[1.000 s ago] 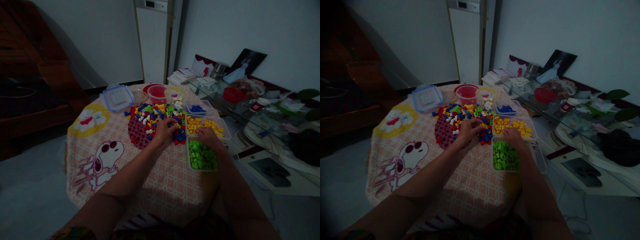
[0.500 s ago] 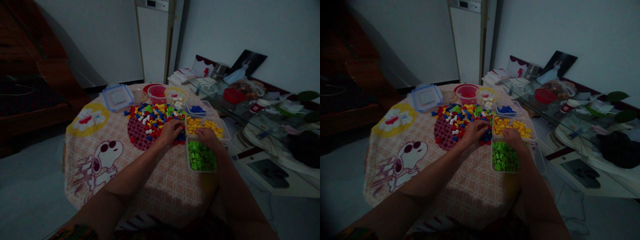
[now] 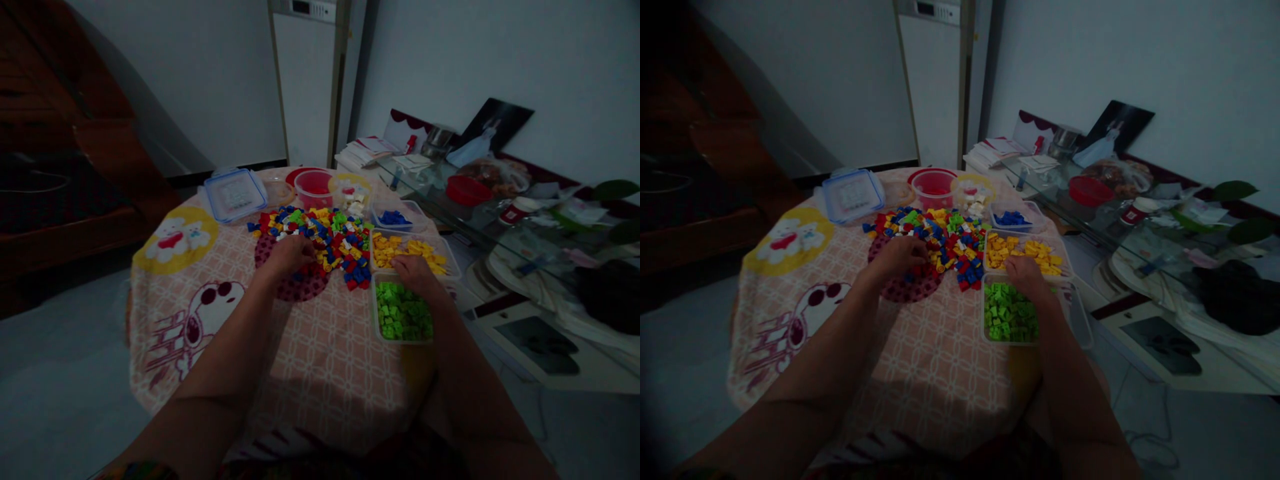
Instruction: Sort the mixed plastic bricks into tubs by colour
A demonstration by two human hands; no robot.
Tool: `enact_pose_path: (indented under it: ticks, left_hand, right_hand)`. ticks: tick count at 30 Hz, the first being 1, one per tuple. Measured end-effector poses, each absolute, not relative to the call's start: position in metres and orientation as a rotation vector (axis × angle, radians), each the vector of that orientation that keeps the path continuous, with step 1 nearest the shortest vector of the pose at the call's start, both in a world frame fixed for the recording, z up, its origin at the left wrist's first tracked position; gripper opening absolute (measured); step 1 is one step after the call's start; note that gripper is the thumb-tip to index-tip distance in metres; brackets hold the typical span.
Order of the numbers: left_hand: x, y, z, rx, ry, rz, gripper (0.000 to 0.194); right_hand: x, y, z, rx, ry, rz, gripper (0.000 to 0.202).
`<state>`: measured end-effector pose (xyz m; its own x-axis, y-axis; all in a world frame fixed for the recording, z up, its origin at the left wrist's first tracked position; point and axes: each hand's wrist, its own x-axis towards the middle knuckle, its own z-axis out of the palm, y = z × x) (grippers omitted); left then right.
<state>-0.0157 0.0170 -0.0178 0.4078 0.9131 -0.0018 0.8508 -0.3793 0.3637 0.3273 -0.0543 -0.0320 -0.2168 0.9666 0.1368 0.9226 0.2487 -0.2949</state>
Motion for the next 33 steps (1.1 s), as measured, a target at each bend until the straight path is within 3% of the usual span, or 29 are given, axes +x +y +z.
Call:
enact_pose_path:
  ticks: [8,19,33]
  left_hand:
    - [-0.043,0.022,-0.010,2.303,1.655,0.199,0.028]
    - [-0.032,0.012,-0.001,2.299,1.824,-0.040,0.022]
    - [-0.026,0.011,-0.016,2.432,1.796,-0.006,0.018]
  right_hand:
    - [0.328,-0.053,-0.033,-1.778,-2.245,0.214,0.034]
    - [0.327,-0.053,-0.031,-1.790,-2.251,0.219,0.035]
    - [0.324,-0.056,-0.028,-1.762,-2.212,0.226,0.035]
